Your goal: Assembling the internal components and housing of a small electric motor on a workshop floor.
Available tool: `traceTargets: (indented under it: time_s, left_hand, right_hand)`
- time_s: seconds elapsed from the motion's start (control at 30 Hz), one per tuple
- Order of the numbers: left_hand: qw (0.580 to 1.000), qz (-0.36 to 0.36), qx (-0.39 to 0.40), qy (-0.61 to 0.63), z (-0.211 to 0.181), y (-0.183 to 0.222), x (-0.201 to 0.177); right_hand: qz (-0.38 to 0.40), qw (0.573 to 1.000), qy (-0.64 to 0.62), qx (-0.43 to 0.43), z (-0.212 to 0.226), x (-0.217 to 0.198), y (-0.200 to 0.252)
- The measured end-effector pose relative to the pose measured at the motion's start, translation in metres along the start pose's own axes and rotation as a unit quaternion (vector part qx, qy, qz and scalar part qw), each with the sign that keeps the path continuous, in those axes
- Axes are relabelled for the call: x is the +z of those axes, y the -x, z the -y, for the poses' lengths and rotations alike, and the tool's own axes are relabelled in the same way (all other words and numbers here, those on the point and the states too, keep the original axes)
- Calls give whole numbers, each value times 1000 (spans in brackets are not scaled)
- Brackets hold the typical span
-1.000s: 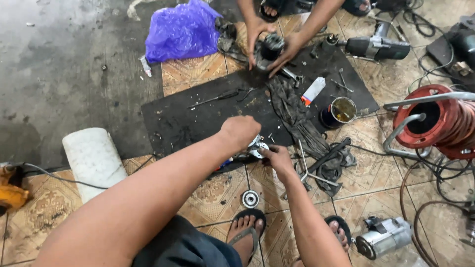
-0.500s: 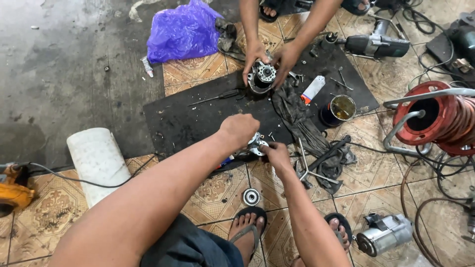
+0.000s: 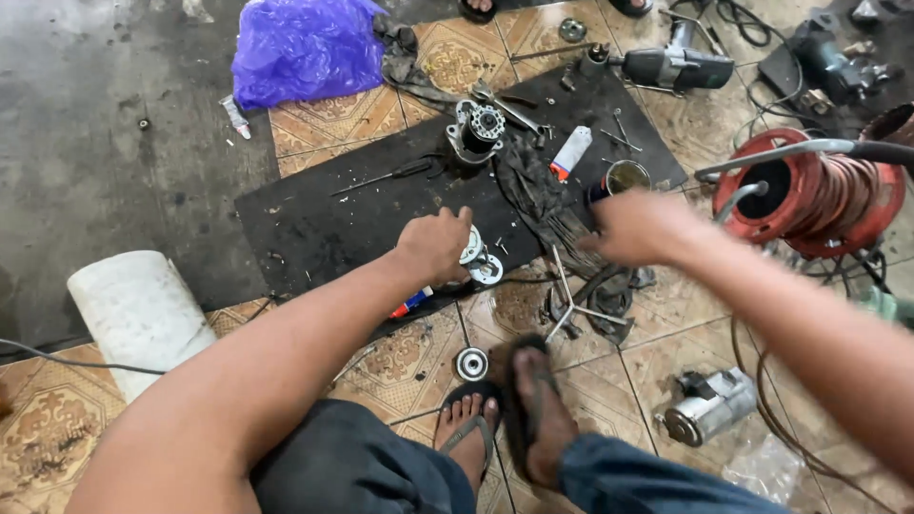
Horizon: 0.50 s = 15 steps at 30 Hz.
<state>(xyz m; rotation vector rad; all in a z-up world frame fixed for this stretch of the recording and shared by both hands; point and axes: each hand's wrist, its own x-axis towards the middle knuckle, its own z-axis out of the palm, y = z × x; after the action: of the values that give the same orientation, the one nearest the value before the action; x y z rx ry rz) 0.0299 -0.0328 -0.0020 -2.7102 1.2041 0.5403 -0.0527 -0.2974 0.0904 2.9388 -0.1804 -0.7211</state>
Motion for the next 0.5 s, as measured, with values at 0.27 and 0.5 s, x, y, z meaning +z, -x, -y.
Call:
traceTargets:
  time_s: [0.27, 0.5]
  left_hand:
    - [986, -115, -10, 123, 9, 10, -17]
    - [939, 12, -143, 312, 57, 34, -116]
  right_hand:
    - [-19, 992, 117, -53, -48, 4, -11]
    - [115, 991, -74, -5, -24, 78, -60]
